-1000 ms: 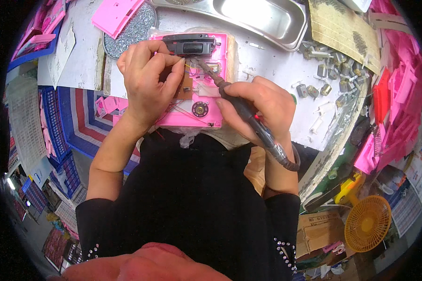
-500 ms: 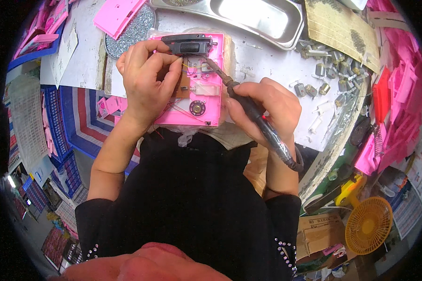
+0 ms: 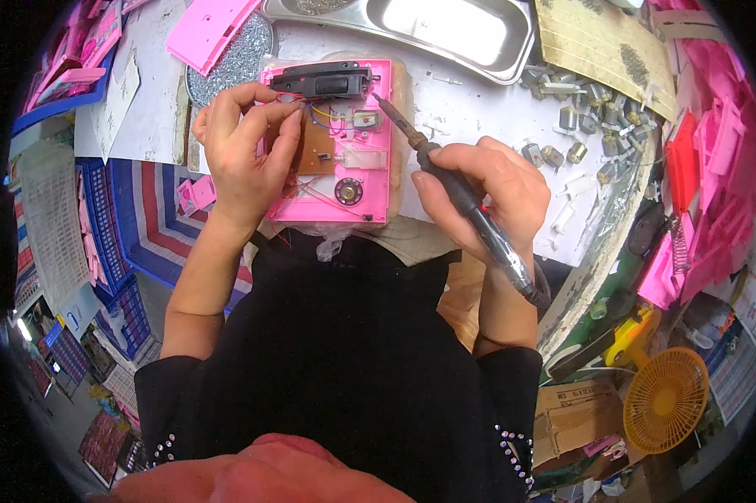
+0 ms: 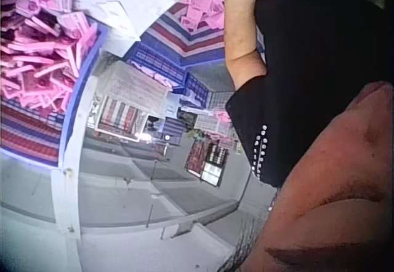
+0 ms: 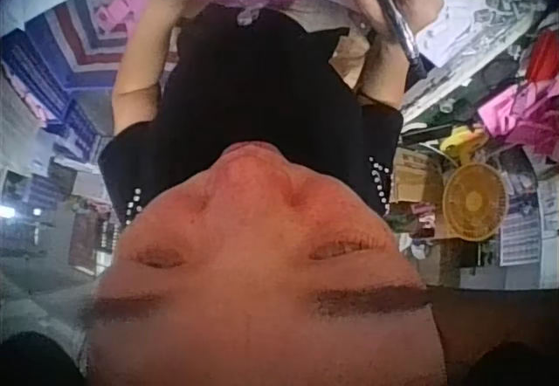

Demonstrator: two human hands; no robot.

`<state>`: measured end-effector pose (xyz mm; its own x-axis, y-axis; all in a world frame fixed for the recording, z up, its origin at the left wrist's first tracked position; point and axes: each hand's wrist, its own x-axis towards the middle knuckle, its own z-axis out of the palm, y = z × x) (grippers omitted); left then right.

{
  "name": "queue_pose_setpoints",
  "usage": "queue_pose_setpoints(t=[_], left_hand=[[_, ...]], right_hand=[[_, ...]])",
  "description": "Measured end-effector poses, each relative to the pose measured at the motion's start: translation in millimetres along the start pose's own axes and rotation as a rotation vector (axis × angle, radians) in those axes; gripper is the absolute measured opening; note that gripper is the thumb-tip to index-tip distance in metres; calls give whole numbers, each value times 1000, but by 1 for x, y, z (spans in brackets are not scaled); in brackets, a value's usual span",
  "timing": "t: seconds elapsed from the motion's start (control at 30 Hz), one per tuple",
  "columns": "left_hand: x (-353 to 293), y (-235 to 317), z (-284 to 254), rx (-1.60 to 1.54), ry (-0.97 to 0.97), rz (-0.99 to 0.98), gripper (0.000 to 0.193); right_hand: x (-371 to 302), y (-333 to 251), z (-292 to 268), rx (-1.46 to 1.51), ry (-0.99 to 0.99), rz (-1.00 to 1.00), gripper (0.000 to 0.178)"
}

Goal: Assemble a pink toy machine by soldering internal wires, fitting components, and screwing the housing together.

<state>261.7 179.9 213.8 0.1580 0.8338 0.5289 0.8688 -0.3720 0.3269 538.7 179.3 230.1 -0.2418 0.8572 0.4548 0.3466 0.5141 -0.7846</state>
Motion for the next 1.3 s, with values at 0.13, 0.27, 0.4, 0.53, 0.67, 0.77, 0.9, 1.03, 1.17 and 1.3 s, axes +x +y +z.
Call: queue_pose_setpoints(t=[0.13,0.27,0.4,0.53,0.67,0.77,0.9,1.03,1.17,1.3], left_hand=[[4,10,-17,-109,-79,92,22],[15,25,-6,-274,-371,289,27],[27,24,5,-163,-460,347,19],[29,21,12,-180,-445,451,15],[37,29,11,-87,-539,518,6],[46,35,10,-76,-622,541,2],[47,37,9,-23,-626,497,2],[39,29,2,-206,-534,360,9],[25,12,-4,-521,-424,157,18],[22,10,-8,-646,-492,-111,11]], right_hand=[[-3,-2,-5,-7,46,15,26],[-5,-3,-8,-25,67,30,27],[-11,-10,-14,-65,86,49,27],[-20,-13,-16,-68,121,129,27],[-22,-15,-18,-76,115,166,26],[-22,-15,-20,-85,116,148,26],[-23,-18,-20,-90,136,175,25],[-27,-16,-21,-66,137,173,26],[-34,-14,-8,52,228,258,30],[-11,-20,30,123,178,208,37]])
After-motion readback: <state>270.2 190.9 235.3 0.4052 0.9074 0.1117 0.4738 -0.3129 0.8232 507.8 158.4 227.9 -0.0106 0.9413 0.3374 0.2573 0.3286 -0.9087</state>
